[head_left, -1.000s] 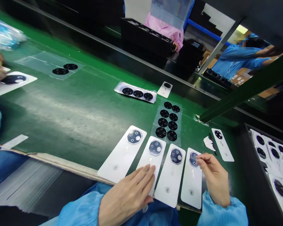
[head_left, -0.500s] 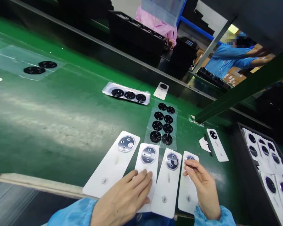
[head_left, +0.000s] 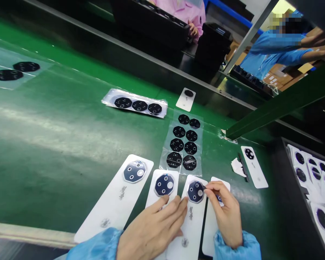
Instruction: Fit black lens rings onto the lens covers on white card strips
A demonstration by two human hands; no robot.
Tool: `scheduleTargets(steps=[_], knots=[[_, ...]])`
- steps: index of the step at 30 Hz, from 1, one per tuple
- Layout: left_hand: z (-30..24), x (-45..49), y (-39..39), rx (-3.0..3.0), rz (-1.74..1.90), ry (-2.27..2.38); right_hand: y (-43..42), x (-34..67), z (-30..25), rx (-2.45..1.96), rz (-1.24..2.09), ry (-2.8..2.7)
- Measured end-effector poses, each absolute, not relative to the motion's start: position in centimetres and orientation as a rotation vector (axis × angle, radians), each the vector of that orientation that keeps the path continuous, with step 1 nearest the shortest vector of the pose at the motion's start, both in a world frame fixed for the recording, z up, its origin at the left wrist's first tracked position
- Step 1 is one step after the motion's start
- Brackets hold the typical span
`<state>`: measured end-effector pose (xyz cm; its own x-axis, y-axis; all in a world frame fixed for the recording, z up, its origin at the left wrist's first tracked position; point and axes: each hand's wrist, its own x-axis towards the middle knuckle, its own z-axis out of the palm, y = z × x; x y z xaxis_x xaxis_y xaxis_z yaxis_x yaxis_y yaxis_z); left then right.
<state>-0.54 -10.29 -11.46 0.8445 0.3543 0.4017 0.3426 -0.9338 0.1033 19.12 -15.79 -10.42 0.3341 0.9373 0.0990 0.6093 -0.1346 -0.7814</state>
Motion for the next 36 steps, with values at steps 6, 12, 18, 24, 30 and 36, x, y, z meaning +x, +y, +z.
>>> scheduleTargets(steps=[6,12,18,24,30,36], knots=[[-11.0,-0.2,-10.2,2.998,0.661,0.574,-15.8,19.1,-10.7,-1.821,0.494,-1.438],[-11.1,0.5,-9.9,3.046,0.562,0.569,-15.3,18.8,-10.9,-1.758,0.480,-1.607],[-11.2,0.7,-9.8,3.064,0.525,0.573,-15.2,18.7,-11.2,-1.735,0.462,-1.662],[-11.5,0.8,-9.9,3.080,0.475,0.542,-15.1,18.5,-10.9,-1.732,0.396,-1.736],[-11.6,1.0,-10.1,3.084,0.483,0.541,-15.0,17.9,-10.7,-1.781,0.032,-1.931],[-11.6,1.1,-10.2,3.082,0.470,0.548,-14.8,17.6,-10.5,-1.808,-0.049,-1.939]])
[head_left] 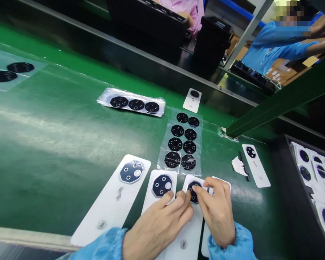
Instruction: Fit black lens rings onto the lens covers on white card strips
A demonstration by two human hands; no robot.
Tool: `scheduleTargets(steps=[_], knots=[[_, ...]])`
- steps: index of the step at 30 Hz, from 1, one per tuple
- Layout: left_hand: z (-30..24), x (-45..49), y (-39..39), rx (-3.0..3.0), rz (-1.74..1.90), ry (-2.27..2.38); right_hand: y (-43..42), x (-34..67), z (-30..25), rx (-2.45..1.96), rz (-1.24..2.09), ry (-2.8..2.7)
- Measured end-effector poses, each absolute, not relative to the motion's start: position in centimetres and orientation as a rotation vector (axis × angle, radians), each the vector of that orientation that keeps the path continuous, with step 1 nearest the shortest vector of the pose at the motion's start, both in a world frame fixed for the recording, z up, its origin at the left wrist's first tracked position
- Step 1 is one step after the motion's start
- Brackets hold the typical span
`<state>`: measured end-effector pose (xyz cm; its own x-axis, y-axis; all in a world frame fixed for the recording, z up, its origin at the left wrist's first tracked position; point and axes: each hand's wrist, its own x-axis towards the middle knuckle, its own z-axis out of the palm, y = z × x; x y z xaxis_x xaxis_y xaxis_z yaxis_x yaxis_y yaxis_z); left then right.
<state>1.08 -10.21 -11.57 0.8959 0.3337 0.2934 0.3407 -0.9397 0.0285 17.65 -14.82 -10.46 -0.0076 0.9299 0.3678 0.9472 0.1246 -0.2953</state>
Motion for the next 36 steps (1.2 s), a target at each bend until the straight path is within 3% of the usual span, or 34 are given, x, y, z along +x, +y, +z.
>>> scheduleTargets(steps=[9,15,22,28,36], knots=[[-11.5,1.3,-10.1,-3.017,-0.455,-0.538,-14.7,17.8,-10.5,-1.803,-0.036,-1.979],[-10.9,1.2,-10.0,-3.018,-0.441,-0.516,-15.1,19.9,-9.8,-1.842,0.356,-1.587],[-10.4,-2.8,-10.5,-3.103,-0.806,-0.257,-17.0,18.0,-8.2,-1.833,0.864,-1.228],[-11.1,-5.6,-9.2,-2.955,-0.887,-0.662,-15.7,15.5,-8.3,-1.670,0.955,-1.244],[-11.6,-5.2,-8.8,-2.956,-0.831,-0.657,-14.6,15.1,-9.4,-1.664,0.952,-1.323]])
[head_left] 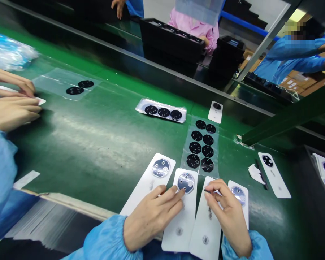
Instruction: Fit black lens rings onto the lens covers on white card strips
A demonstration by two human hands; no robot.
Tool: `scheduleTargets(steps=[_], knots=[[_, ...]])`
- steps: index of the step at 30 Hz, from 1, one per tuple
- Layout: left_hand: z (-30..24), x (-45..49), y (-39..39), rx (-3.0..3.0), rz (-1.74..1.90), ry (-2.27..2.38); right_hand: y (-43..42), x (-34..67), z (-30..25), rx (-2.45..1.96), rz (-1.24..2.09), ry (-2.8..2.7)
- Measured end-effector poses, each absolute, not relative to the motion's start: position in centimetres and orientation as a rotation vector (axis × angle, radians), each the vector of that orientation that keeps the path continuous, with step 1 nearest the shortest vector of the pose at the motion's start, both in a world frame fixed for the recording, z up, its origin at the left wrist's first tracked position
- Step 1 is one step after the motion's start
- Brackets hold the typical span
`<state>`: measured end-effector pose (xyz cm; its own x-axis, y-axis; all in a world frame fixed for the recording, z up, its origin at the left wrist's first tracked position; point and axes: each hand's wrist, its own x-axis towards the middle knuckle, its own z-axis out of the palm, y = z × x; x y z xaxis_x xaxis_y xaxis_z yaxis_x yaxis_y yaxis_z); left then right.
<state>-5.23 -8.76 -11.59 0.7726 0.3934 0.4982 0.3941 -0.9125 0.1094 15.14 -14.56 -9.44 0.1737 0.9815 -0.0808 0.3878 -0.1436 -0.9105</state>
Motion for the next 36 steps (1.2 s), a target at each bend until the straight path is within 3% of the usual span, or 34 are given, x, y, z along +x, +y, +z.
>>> scheduleTargets(steps=[12,22,28,36], knots=[[-11.6,-5.0,-8.9,-2.956,-0.727,-0.634,-12.8,13.3,-10.0,-1.610,0.788,-1.569],[-12.3,-5.0,-9.2,-2.967,-0.720,-0.643,-12.5,11.8,-10.4,-1.664,0.211,-1.996],[-12.4,-5.2,-9.4,-2.952,-0.666,-0.639,-11.8,12.2,-9.8,-1.688,0.292,-2.019],[-12.0,-4.8,-9.2,-2.928,-0.726,-0.635,-12.0,11.8,-9.7,-1.692,0.140,-2.105]])
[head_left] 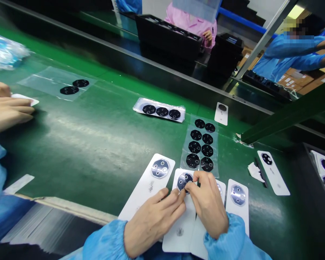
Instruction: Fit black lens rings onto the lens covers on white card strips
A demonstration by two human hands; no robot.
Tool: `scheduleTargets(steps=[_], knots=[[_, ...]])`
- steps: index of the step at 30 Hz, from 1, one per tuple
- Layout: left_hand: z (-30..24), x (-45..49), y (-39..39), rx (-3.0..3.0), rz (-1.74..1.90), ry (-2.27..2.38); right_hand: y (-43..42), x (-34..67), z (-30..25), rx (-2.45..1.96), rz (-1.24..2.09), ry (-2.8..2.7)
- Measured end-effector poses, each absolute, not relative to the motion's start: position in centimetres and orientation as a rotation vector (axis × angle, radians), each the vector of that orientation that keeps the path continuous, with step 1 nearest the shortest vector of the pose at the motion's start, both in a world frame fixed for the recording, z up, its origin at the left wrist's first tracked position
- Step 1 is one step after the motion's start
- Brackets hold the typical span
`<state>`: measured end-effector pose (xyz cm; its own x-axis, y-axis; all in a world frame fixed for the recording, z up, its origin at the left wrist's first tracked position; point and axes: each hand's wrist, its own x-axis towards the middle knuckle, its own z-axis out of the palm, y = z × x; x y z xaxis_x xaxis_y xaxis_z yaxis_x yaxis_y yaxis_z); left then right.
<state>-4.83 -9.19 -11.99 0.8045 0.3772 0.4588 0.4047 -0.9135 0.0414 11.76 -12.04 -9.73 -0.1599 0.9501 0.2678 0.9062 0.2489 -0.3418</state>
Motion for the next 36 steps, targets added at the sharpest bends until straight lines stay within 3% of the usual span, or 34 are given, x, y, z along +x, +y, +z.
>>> scheduleTargets(steps=[28,36], knots=[[-12.3,-5.1,-9.4,-2.902,-0.732,-0.629,-11.7,11.6,-9.7,-1.678,0.043,-2.182],[-12.0,-5.0,-9.4,-2.914,-0.718,-0.642,-11.5,14.8,-7.1,-1.733,0.633,-1.657]])
